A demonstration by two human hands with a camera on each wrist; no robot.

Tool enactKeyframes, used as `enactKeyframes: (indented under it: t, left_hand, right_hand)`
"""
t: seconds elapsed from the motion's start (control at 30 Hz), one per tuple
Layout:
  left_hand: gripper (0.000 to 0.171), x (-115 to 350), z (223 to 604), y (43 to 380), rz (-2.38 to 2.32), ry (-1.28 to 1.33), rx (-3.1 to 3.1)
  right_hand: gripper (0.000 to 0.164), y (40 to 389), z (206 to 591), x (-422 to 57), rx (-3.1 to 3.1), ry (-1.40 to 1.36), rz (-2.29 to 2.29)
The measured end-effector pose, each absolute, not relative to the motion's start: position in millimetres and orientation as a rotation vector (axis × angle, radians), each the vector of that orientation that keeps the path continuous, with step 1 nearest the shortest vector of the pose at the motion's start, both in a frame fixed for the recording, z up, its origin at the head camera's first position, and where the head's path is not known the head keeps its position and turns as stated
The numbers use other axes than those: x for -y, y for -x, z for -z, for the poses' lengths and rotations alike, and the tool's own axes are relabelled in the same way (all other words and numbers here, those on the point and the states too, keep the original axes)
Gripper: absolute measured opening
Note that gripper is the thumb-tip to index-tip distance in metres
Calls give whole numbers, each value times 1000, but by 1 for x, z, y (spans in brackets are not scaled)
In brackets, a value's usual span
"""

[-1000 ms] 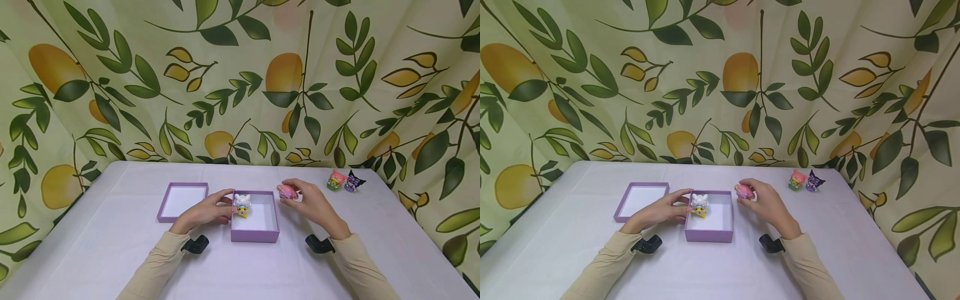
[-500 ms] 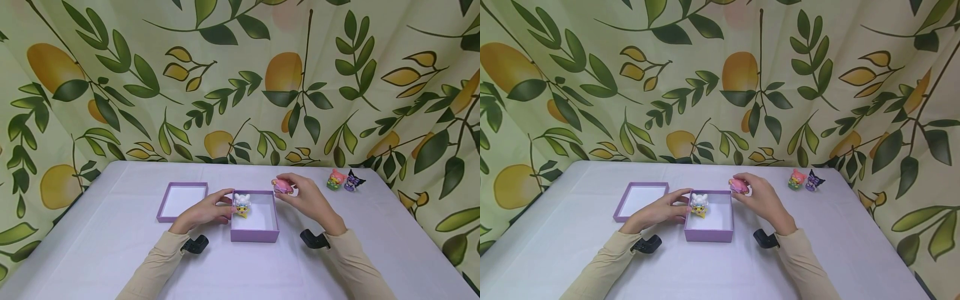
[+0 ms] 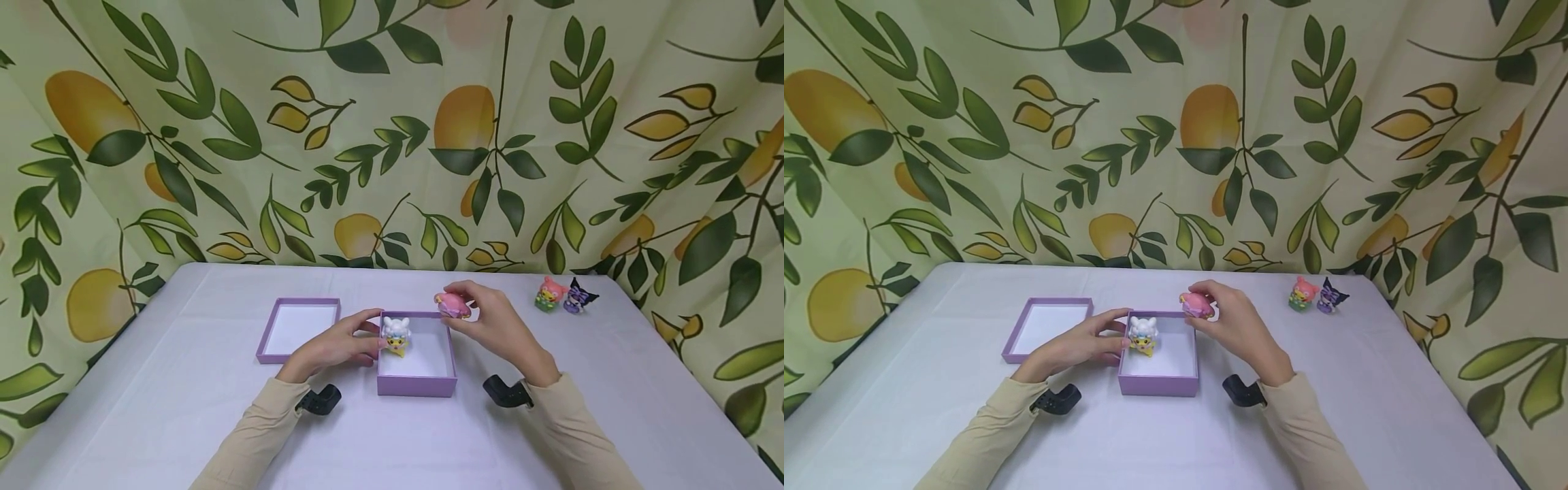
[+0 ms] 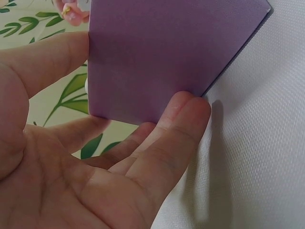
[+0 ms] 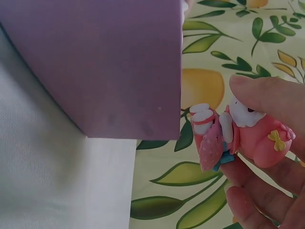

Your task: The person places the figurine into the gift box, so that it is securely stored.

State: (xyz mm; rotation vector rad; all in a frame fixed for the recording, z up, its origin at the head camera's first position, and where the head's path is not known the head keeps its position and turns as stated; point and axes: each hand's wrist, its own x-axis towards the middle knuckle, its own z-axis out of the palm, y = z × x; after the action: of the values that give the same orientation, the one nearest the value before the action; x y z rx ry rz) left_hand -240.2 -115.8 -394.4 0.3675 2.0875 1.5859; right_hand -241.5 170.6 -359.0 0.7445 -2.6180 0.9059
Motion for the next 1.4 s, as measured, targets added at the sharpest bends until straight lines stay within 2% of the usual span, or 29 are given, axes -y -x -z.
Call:
enactKeyframes:
  t: [1.4]
  left_hand:
    - [71,117,395,241,-1566,-366,-2097]
  right_hand:
    - [48,234,378,-146,2720,-796,-971]
